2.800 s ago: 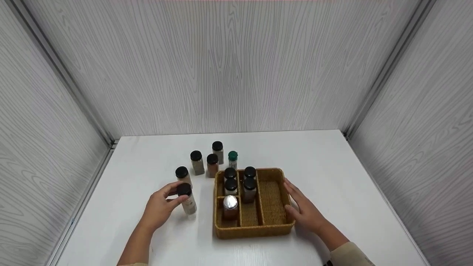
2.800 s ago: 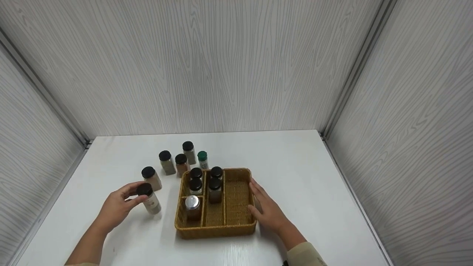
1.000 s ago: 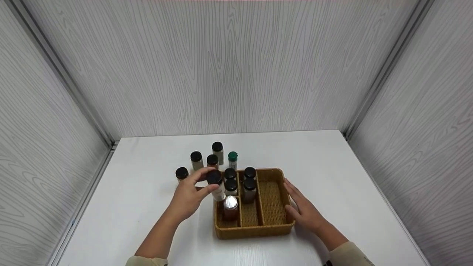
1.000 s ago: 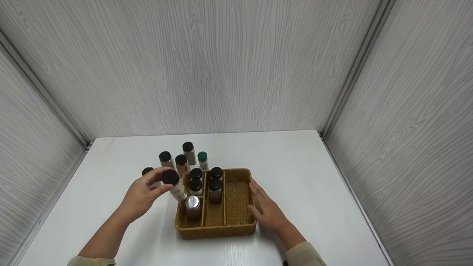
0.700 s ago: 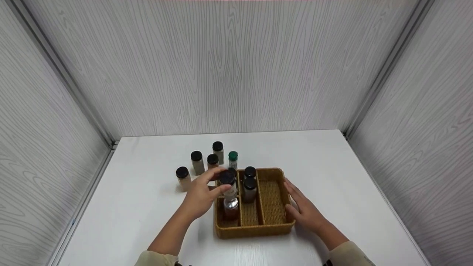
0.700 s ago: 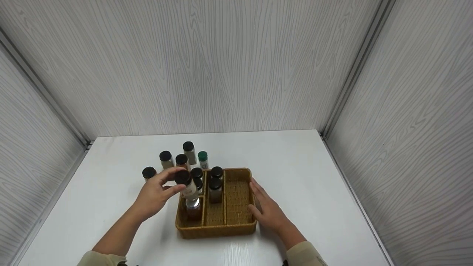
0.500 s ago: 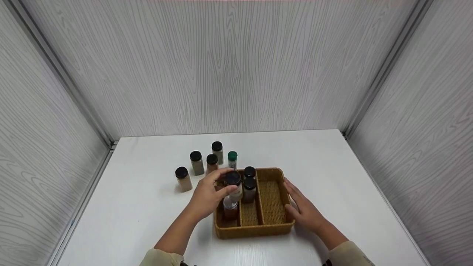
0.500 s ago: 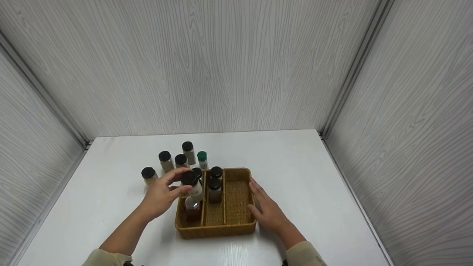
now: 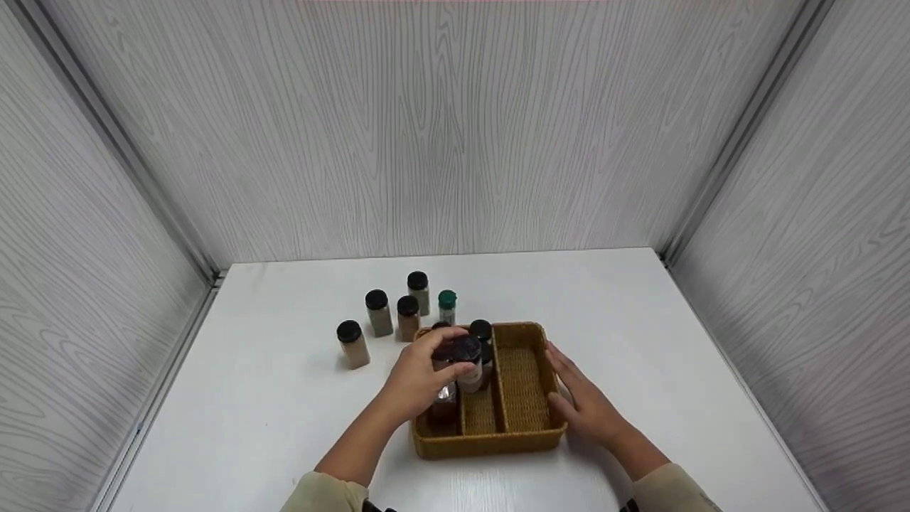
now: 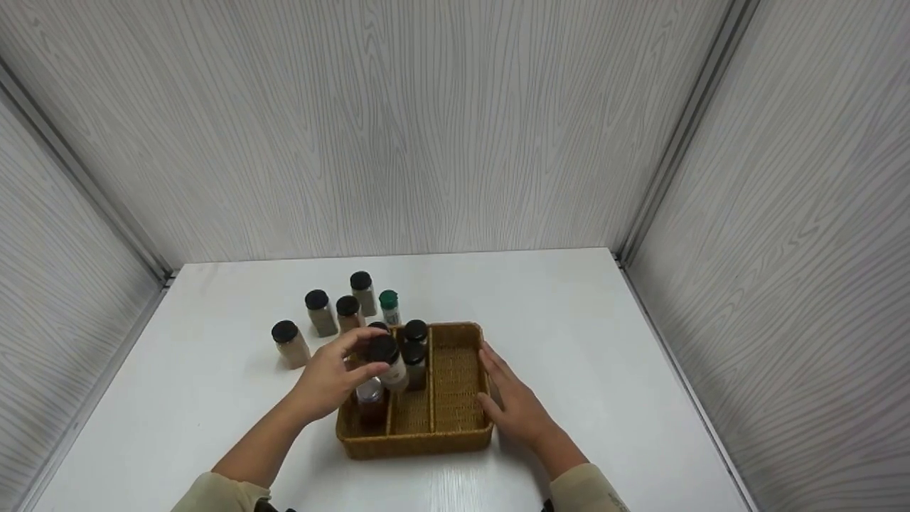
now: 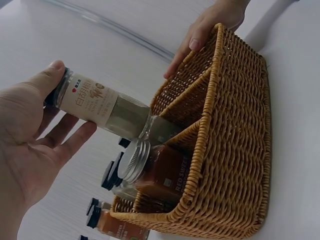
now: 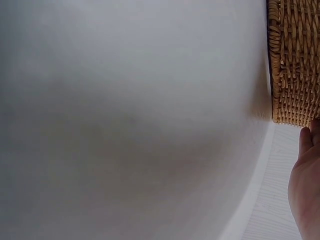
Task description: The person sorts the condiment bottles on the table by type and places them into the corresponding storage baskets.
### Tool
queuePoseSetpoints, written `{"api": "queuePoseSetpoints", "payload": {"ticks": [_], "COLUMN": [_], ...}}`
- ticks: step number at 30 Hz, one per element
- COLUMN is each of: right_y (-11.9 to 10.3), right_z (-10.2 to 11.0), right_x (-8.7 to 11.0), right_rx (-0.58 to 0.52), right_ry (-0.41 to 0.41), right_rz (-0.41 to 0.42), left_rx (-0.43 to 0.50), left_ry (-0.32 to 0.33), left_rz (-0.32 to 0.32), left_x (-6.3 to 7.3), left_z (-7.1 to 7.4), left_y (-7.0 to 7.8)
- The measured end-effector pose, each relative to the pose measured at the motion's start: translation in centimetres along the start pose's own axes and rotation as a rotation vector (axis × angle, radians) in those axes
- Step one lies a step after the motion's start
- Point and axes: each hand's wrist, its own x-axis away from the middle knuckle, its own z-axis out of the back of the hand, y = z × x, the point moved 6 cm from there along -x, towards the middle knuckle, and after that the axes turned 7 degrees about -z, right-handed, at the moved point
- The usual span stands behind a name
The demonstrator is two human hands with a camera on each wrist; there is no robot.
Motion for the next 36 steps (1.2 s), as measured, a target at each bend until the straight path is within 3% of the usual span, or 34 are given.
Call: {"api": "queuePoseSetpoints", "payload": {"ticks": [9,13,18,26,36], "right_y": [-0.1,-0.2,-0.1,0.1,-0.2], "right_z": [0.0,0.0,0.0,-0.1,0.0], "right_x": [0.0,0.0,0.0,-0.1,-0.1], "right_rx": [0.012,0.012,-0.004,-0.028,-0.038], "right_ry": [0.010,0.002,-0.015,-0.011,-0.003], "right_rz": [0.000,-0.005,-0.016,-0.007,0.009], "left_rx": [-0.052,-0.089,-0.123,-0.234,-0.362], "left_ry": [-0.055,-0.084,-0.157,-0.278,-0.340], "left_rz": [0.074,0.079,0.069,-0.016,-0.017], "left_x": [-0.9,-1.4,-1.7,-2.0,-2.2], "left_z": [-1.4,-2.0,-2.8,-3.7,-4.3], "left_y": [-1.6,-2.0,-2.3,-2.8,-3.9]}}
